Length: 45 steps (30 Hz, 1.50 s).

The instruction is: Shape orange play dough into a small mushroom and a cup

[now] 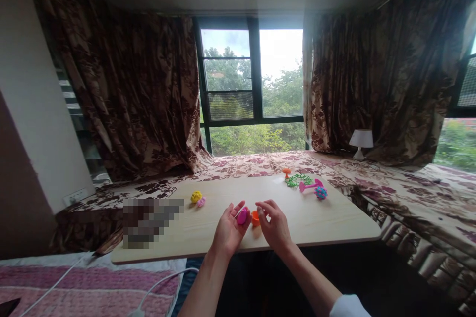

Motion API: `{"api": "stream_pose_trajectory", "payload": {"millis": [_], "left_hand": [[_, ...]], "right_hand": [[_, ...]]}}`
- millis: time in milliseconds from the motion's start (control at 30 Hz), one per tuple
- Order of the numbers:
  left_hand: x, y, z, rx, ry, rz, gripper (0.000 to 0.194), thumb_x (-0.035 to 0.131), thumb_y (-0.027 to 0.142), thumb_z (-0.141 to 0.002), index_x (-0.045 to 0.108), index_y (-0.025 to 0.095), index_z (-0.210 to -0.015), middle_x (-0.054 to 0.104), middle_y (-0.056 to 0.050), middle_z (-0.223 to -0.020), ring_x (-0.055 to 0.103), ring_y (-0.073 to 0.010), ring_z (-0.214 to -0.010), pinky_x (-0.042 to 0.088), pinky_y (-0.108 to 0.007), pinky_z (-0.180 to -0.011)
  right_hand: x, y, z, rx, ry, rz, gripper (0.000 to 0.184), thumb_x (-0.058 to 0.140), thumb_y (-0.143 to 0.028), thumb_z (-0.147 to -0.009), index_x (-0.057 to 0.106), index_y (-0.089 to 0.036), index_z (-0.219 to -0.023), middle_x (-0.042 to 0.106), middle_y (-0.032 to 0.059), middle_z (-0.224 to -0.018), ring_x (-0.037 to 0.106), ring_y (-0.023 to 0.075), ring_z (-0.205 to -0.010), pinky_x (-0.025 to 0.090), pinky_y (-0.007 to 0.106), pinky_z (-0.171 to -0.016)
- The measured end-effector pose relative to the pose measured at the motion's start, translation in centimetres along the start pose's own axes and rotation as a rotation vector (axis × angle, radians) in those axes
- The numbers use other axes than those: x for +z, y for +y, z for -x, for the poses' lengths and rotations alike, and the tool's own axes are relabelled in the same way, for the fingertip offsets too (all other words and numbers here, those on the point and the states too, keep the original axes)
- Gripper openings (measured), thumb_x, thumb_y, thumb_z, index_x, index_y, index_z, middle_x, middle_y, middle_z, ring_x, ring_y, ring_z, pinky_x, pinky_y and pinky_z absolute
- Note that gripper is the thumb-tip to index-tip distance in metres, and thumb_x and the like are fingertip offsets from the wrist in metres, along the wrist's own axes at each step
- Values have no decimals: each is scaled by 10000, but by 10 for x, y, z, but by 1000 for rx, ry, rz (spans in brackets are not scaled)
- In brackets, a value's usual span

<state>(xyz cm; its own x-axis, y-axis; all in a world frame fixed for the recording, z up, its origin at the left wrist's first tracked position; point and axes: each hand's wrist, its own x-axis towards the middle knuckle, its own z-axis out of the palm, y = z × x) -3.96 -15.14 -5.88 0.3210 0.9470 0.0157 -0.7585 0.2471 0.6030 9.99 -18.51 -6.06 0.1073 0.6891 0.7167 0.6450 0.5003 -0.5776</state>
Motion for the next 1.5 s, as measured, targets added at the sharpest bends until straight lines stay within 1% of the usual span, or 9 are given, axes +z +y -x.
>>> {"api": "stream_pose_trajectory", "payload": {"millis": [200, 367, 500, 600, 700, 833, 1067, 1267, 1500], "left_hand": [[29, -10, 16, 41, -56, -179, 396, 467, 438, -806, 487, 189, -1114, 620, -91, -913, 628, -188, -778, 521, -308, -643], [41, -10, 19, 119, -53, -364, 453, 430, 492, -807, 500, 192, -1138, 619, -110, -1015, 603, -218, -918, 487, -339, -759], [7, 7, 2, 471, 186, -896, 433, 381, 457, -835, 472, 203, -1174, 568, -102, -1162, 528, -193, -1069, 406, -329, -891], [-29, 18, -10, 554, 427, -1468, 413, 390, 413, -823, 524, 144, -1106, 595, -138, -1104, 529, -231, -1054, 372, -365, -916], [-50, 18, -16, 573, 458, -1681, 376, 507, 376, -745, 587, 131, -1018, 599, -156, -1085, 496, -286, -1076, 314, -395, -950], [-54, 14, -18, 542, 434, -2067, 374, 408, 402, -800, 586, 168, -1032, 619, -110, -1071, 543, -233, -996, 362, -331, -883], [-56, 13, -18, 534, 409, -2095, 368, 350, 405, -831, 594, 184, -997, 637, -87, -1044, 547, -210, -981, 359, -292, -857], [-55, 15, -17, 547, 407, -2101, 352, 351, 394, -835, 599, 187, -974, 643, -82, -1030, 554, -193, -970, 364, -268, -843], [-51, 14, -14, 536, 416, -2103, 337, 361, 392, -831, 609, 202, -957, 645, -71, -1039, 554, -200, -971, 367, -280, -838]], "right_hand": [[-1, -26, 6, -62, -20, 116, 159, 573, -298, -770, 637, -240, -903, 572, 46, -883, 513, 190, -833, 385, 307, -769], [-12, -24, -4, -134, -10, -49, 181, 514, -220, -807, 596, -222, -968, 595, 44, -1002, 527, 167, -900, 409, 272, -796], [-37, 18, -22, -79, -128, 66, 197, 440, -201, -853, 598, -206, -970, 648, 19, -894, 569, 133, -793, 423, 228, -745], [-56, 54, -27, -59, -308, 413, 189, 459, -142, -820, 636, -183, -873, 658, 42, -846, 564, 163, -822, 406, 247, -758], [-64, 71, -18, -72, -394, 494, 137, 527, -102, -749, 646, -166, -764, 654, 60, -820, 547, 184, -842, 403, 243, -738], [-65, 67, -2, -135, -481, 560, 179, 462, -160, -824, 634, -172, -778, 644, 61, -879, 510, 179, -921, 380, 236, -814], [-45, 72, -12, -45, -504, 580, 255, 399, -179, -865, 644, -159, -795, 650, 74, -929, 523, 172, -954, 367, 230, -836], [-18, 76, -24, -32, -512, 609, 325, 320, -190, -894, 597, -102, -1041, 566, 128, -1159, 447, 177, -1136, 256, 268, -991], [-52, 70, 26, 22, -536, 651, 488, 270, -352, -899, 341, -135, -1330, 290, 103, -1411, 219, 229, -1303, 198, 391, -1031]]}}
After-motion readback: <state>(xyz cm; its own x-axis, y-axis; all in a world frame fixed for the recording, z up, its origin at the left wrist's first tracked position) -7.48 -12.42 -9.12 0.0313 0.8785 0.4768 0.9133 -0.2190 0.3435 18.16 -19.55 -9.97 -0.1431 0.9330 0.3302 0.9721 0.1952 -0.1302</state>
